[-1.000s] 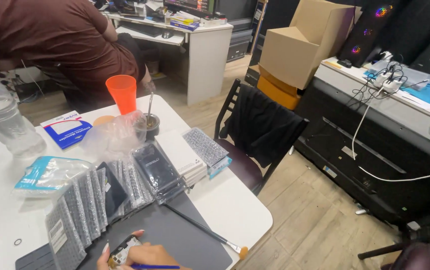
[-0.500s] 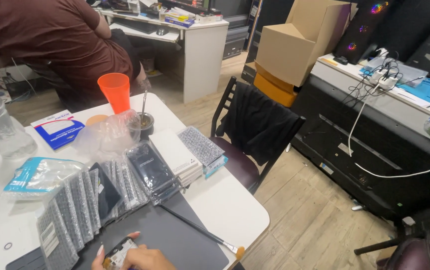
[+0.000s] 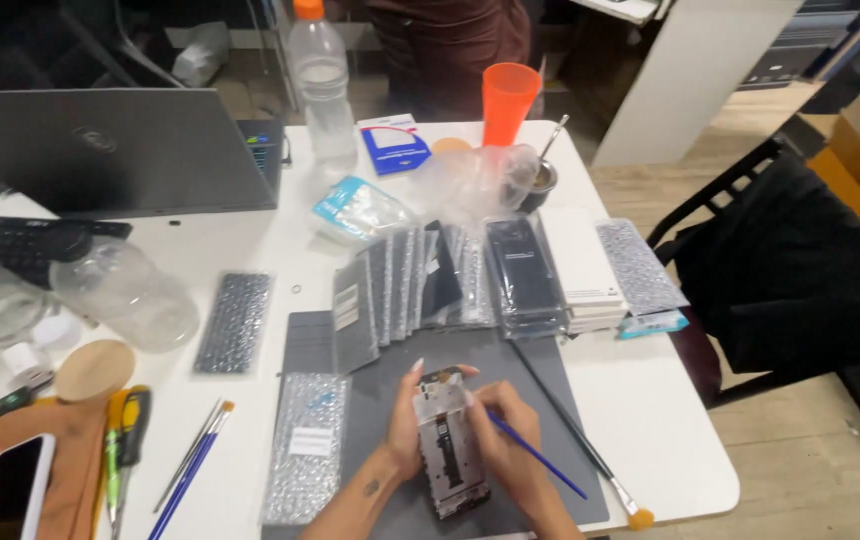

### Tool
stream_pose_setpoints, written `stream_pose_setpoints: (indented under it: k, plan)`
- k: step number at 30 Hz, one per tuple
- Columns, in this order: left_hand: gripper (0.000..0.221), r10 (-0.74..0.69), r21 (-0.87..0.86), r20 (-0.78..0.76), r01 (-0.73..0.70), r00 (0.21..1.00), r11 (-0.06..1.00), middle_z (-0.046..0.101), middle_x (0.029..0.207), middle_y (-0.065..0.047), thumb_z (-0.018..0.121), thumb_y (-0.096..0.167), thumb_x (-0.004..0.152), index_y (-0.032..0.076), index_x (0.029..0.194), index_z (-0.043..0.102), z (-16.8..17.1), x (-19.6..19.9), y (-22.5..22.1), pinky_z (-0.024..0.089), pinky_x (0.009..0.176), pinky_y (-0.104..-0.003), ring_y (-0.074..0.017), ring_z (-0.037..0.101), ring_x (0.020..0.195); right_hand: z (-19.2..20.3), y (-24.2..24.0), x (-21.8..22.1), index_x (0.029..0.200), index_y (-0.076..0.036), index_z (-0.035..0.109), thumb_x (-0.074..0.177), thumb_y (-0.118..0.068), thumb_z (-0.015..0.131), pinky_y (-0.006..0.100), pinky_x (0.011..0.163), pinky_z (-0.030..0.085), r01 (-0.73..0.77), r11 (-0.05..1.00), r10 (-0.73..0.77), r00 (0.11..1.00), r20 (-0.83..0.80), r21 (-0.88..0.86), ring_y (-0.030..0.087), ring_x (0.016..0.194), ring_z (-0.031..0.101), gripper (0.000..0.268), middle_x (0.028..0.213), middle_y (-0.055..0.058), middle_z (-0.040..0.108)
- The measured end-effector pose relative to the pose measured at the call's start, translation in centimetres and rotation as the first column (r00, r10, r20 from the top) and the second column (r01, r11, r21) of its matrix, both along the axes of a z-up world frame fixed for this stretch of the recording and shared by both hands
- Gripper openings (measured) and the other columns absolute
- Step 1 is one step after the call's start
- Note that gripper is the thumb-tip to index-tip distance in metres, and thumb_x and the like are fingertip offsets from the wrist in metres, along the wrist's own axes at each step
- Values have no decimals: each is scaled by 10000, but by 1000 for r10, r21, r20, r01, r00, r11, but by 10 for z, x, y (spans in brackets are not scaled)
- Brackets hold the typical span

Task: Cleaning a mobile phone screen and internal frame using a small brush at a repair station.

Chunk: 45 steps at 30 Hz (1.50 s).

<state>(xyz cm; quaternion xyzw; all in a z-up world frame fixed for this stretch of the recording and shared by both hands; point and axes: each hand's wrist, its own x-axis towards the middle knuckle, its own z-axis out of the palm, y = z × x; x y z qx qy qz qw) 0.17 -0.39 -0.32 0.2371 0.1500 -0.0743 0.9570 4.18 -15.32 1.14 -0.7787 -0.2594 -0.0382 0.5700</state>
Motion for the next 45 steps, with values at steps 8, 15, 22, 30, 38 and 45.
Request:
stream_pose_setpoints:
  k: [8,15,22,30,38,45]
  plan:
    - [707,-36,50,132,29,991,998,730,950,-169,307,638,1052,65,1227,683,2,-5,1,542,792,-438,-290,685,854,18,-1,-8,763,-98,558,1002,-210,647,283,594,520,-27,1000,27,999,-47,4,138,600,661,278,754,45,709]
    - [784,-4,91,118,-7,993,996,710,932,-129,282,675,1052,31,1304,653,4,-4,6,567,766,-452,-278,701,820,27,-21,-13,796,-82,550,1011,-160,634,255,511,505,-73,994,78,995,-67,79,139,522,616,244,738,83,716]
    - [791,77,19,144,-80,987,997,668,853,-138,311,711,1005,38,1280,624,0,3,14,579,772,-466,-256,652,772,-18,-81,-68,732,-107,591,951,-193,686,285,615,470,-71,986,44,984,-174,-152,121,605,591,253,690,10,675]
    - [770,94,10,142,-96,985,995,689,833,-139,339,696,1019,34,1260,649,-2,6,15,593,735,-449,-253,677,745,-35,-77,-98,769,-107,598,970,-158,671,272,689,513,31,992,-36,999,-41,-121,135,702,679,220,798,27,734]
    - [763,85,33,158,-91,984,995,684,850,-134,347,681,1010,28,1284,630,-2,5,14,586,742,-443,-247,667,757,-16,-76,-87,739,-107,581,981,-182,655,290,639,508,-123,978,91,978,-190,-166,136,646,667,264,759,31,724]
    - [756,73,26,177,-78,982,997,684,845,-133,358,685,1009,35,1274,640,2,7,13,586,741,-431,-240,662,761,8,-63,-89,737,-95,552,992,-113,637,279,600,483,-234,964,203,955,-218,-124,130,640,621,270,719,33,666]
